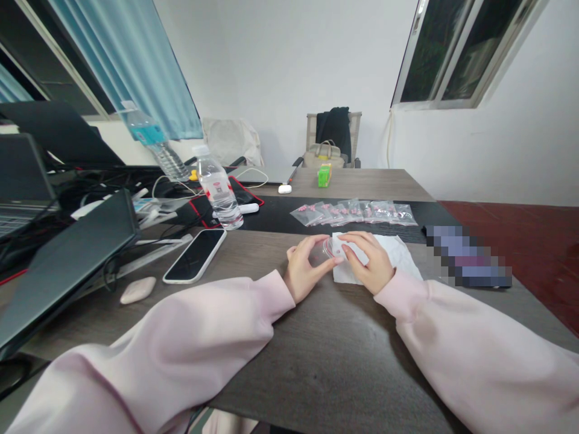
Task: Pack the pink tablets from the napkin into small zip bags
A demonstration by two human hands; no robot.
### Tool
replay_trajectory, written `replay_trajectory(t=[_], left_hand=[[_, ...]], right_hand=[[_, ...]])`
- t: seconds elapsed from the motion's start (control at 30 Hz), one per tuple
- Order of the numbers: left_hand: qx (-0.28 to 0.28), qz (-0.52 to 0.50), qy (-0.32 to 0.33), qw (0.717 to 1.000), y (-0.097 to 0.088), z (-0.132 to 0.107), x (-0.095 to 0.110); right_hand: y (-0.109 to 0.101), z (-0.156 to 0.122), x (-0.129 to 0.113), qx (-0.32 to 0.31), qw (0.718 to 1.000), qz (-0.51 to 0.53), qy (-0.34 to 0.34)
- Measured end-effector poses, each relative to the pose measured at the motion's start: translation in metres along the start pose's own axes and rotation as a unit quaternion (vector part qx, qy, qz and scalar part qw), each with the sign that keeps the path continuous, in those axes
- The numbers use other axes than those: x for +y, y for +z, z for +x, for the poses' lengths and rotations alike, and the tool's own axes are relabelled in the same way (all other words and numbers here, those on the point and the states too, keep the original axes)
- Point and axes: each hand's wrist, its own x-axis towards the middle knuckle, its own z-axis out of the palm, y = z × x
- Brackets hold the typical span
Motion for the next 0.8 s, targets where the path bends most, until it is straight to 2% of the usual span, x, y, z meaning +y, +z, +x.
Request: replay_trajectory(t=[0.13, 0.2, 0.27, 0.4, 0.8], left_hand=[[0.026, -0.014, -0.008, 1.0, 0.0008, 0.0009, -0.002], [0.026, -0.018, -0.009, 0.999, 0.001, 0.0014, -0.004], [0.025, -0.019, -0.011, 0.999, 0.0011, 0.0018, -0.0053], [0.028, -0.021, -0.009, 0.999, 0.0009, 0.0018, -0.0043], [0.017, -0.009, -0.002, 1.0, 0.0006, 0.0011, -0.0044]], right_hand=[[0.0042, -0.0064, 0.0056, -0.138, 0.986, -0.068, 0.064], [0.0052, -0.0083, 0.0047, -0.207, 0.97, -0.105, 0.075], [0.005, -0.0088, 0.0025, -0.244, 0.959, -0.124, 0.073], [0.0023, -0.0072, 0.0002, -0.249, 0.955, -0.142, 0.074], [-0.0016, -0.0023, 0.0011, -0.186, 0.966, -0.154, 0.097]])
